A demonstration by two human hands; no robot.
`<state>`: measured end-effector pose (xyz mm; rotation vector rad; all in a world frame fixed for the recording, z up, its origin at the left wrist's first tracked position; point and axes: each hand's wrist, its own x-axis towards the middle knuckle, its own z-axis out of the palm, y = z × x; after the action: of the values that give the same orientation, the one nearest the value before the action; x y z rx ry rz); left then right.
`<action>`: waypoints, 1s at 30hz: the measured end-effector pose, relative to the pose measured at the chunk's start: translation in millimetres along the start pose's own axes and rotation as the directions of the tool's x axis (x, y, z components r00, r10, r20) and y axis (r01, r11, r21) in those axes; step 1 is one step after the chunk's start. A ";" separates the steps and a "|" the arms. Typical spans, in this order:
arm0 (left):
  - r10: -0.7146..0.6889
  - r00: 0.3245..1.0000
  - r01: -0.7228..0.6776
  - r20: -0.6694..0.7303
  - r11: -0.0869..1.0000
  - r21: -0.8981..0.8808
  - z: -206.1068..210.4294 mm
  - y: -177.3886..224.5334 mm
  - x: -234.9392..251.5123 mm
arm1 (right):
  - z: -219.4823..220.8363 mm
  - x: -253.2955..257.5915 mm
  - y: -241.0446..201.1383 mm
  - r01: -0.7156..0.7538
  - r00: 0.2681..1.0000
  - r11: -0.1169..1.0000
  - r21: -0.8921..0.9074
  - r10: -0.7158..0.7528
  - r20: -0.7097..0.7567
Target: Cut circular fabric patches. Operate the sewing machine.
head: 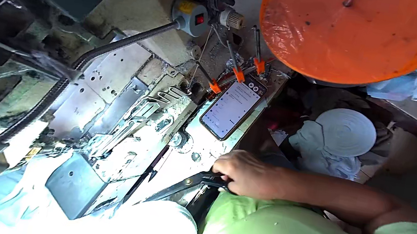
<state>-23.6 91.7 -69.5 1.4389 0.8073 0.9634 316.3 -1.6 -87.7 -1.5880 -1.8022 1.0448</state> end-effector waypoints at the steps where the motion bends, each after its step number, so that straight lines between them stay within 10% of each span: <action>1: 0.012 1.000 -0.013 -0.027 1.000 -0.010 9.2 7.6 -2.7 | -3.6 -6.2 4.1 -0.004 1.000 0.999 0.052 0.004 0.007; 7: 0.013 0.976 -0.017 -0.218 1.000 -0.016 -14.1 -6.5 -45.0 | 3.7 13.0 -7.6 0.274 0.956 0.910 0.313 -0.294 0.019; 11: -0.028 0.757 0.074 -0.652 0.996 0.044 41.1 22.6 -76.9 | 43.8 71.1 -23.8 0.633 0.763 0.719 0.287 -0.643 -0.070; 17: 0.002 0.421 -0.136 -0.907 0.989 -0.061 100.6 29.2 -154.9 | 90.8 85.4 -88.4 0.360 0.738 0.668 0.651 -0.631 0.240; 30: 0.157 0.107 -0.251 -0.982 0.960 0.126 110.3 -5.0 -269.3 | 220.2 73.9 -143.8 0.140 0.358 0.673 0.726 -0.718 0.597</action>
<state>-37.4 -197.1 -102.9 0.6096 1.5204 2.2729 44.6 21.9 -104.0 -0.0007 -1.9819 2.0355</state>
